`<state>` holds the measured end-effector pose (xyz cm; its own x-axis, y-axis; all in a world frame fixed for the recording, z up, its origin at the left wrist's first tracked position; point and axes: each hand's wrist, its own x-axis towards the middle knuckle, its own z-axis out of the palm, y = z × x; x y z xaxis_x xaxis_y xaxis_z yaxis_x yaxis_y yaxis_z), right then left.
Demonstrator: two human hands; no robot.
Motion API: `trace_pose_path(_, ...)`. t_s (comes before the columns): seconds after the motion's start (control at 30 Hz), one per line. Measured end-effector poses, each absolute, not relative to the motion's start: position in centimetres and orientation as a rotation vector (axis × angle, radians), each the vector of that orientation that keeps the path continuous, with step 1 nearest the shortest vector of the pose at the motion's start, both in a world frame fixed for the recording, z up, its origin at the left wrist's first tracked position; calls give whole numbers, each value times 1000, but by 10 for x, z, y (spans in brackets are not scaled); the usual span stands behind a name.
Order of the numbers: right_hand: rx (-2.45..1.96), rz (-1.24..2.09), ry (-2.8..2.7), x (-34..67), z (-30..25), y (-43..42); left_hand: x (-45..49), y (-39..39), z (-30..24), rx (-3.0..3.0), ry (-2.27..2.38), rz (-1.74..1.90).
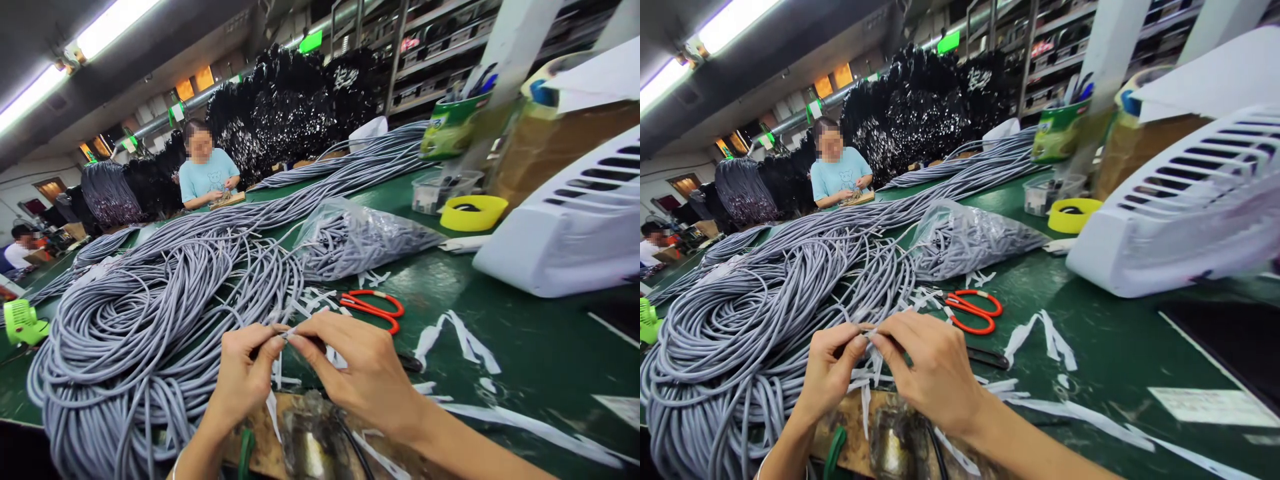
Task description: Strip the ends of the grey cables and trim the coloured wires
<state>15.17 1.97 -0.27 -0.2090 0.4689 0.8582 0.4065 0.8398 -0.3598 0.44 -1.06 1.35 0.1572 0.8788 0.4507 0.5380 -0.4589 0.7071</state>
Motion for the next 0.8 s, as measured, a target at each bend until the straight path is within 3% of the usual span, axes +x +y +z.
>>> trace_pose_path(0.23,-715,430,-1775,154,4,16,9,-11,12,2024,1399,1310)
trace_pose_path(0.6,-185,252,-1891,160,4,-4,14,-7,6,1797,1802,1535)
trace_pose_path(0.8,-694,237,-1617,151,-5,9,14,-3,9,1618,1550,1620)
